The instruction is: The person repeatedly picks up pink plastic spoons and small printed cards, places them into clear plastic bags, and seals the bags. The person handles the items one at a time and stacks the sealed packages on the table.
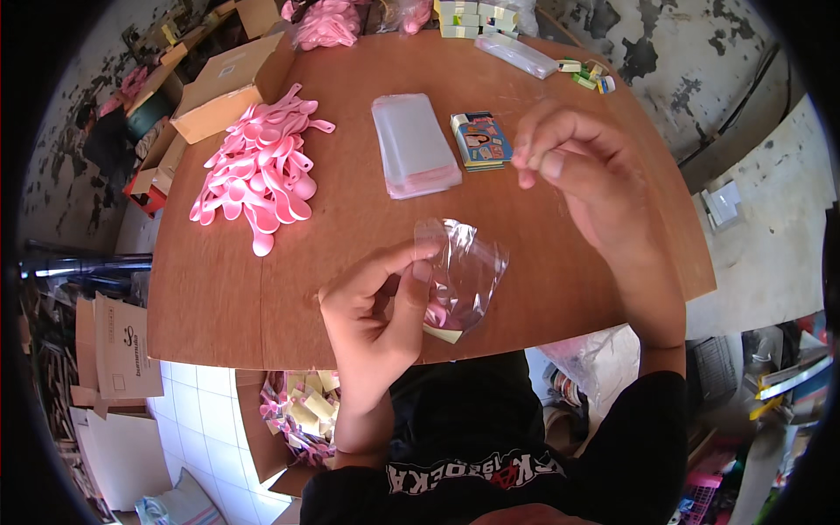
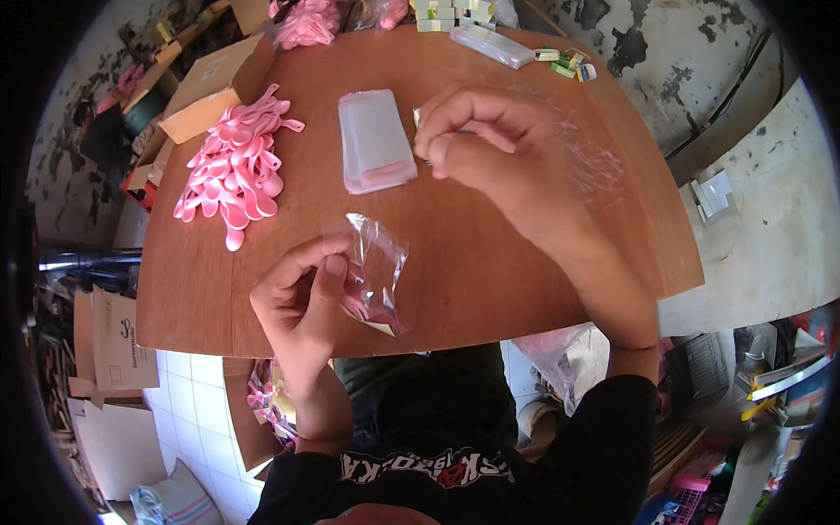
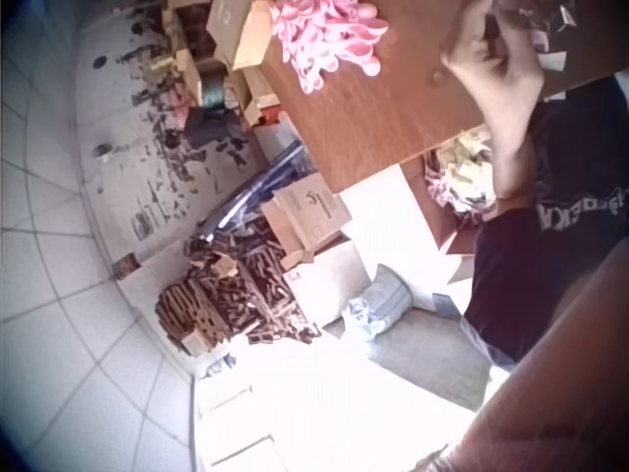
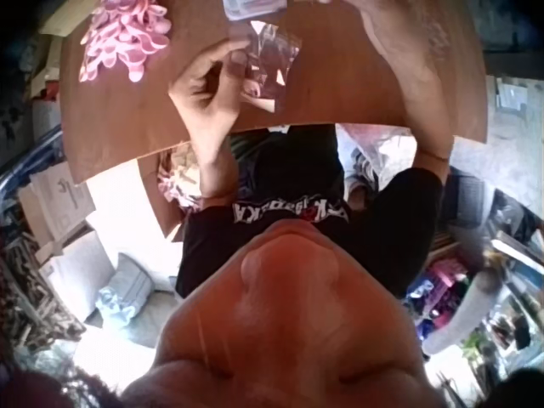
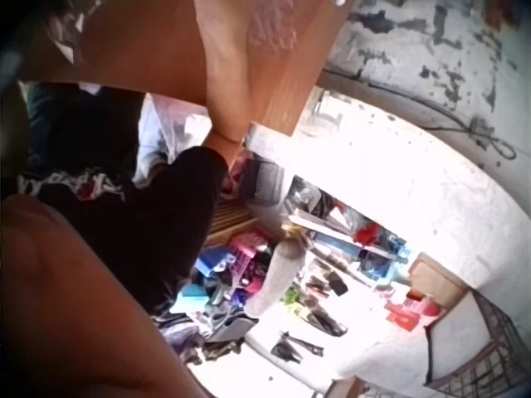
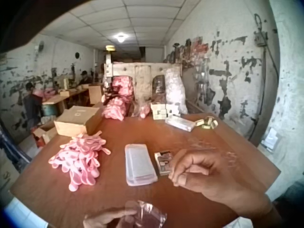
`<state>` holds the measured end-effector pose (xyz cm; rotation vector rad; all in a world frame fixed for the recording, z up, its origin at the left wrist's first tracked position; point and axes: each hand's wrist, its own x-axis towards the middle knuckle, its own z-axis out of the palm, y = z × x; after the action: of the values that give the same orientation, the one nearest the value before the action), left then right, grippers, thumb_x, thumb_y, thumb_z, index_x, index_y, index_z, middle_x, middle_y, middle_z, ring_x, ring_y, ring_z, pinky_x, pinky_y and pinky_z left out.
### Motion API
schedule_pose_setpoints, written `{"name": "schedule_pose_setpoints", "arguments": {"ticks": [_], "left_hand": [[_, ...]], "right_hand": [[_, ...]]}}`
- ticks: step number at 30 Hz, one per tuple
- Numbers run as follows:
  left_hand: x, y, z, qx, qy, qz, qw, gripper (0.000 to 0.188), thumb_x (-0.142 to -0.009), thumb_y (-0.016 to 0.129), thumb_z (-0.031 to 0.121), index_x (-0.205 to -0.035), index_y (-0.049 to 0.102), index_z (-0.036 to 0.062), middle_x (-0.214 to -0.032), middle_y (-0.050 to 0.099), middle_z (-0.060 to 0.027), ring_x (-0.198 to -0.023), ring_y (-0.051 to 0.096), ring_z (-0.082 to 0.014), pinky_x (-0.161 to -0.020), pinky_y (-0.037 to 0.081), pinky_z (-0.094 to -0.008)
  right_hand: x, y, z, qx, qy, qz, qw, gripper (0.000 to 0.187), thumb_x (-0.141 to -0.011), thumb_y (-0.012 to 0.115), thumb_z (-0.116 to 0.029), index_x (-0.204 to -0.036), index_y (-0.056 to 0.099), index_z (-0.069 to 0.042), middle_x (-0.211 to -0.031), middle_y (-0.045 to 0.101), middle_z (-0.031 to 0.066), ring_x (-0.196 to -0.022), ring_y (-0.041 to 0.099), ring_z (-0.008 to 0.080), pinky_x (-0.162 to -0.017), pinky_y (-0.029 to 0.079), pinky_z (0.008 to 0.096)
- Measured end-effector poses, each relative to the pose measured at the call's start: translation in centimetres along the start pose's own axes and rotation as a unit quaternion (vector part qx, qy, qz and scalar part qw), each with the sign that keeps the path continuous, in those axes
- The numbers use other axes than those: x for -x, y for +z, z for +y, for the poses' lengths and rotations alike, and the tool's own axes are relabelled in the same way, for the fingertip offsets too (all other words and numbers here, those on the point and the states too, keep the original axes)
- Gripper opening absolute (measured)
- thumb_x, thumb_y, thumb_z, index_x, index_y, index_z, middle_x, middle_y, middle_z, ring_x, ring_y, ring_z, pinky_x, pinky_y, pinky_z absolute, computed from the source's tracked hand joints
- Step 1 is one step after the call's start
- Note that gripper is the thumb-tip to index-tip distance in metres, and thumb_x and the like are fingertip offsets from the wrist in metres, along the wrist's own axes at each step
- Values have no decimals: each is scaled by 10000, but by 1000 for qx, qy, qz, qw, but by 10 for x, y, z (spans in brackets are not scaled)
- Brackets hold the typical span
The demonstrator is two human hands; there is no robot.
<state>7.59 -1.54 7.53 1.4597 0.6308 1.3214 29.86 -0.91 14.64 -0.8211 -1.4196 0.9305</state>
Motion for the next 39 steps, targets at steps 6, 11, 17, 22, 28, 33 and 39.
{"name": "schedule_pose_setpoints", "arguments": {"ticks": [6,11,17,22,28,33,39], "left_hand": [[-5,9,-4,-127,4,16,992,168,-858,592,-43,-1000,681,-39,-795,689,-112,-611,660,-122,-544,502,-241],[-8,9,-2,-230,116,-1,966,200,-798,607,-43,-982,674,-5,-733,633,-136,-569,638,-220,-512,477,-305],[-9,6,-1,-318,159,-33,934,234,-762,612,-47,-986,652,4,-703,588,-133,-524,587,-250,-489,456,-340],[-10,1,-3,-244,129,-76,958,220,-809,570,-83,-985,681,-13,-700,610,-95,-543,582,-116,-485,426,-252],[-6,-6,-11,20,36,17,999,189,-877,572,-66,-1024,686,-30,-736,650,-61,-613,603,-81,-527,447,-209],[-9,3,-12,38,66,105,992,163,-922,569,-11,-1053,643,-74,-754,652,-82,-640,619,-92,-559,507,-210],[-12,6,-12,-15,60,112,992,101,-894,609,-28,-974,651,-73,-779,667,-100,-690,647,-109,-609,541,-233]], "right_hand": [[11,20,-2,336,-197,-128,912,56,-723,698,-21,-756,658,-40,-840,615,54,-733,606,180,-621,481,289],[16,35,1,506,-207,-107,831,201,-648,769,-9,-829,682,-24,-864,609,61,-717,601,220,-607,503,314],[18,38,6,538,-226,-107,805,162,-644,728,22,-781,656,-26,-840,595,41,-700,591,229,-589,492,319],[14,30,12,470,-144,-106,864,128,-663,671,58,-759,626,-13,-824,584,62,-694,585,202,-616,484,298],[5,-19,26,-92,12,-29,995,85,-800,662,-123,-831,621,-55,-850,587,72,-769,577,157,-700,482,304],[-36,-157,64,123,188,-73,972,252,-851,591,-121,-1099,622,-88,-1027,621,102,-908,603,239,-784,495,382],[-25,-170,114,554,45,65,829,536,-813,694,-183,-1310,533,-60,-1266,582,115,-1177,546,242,-964,436,369]]}}
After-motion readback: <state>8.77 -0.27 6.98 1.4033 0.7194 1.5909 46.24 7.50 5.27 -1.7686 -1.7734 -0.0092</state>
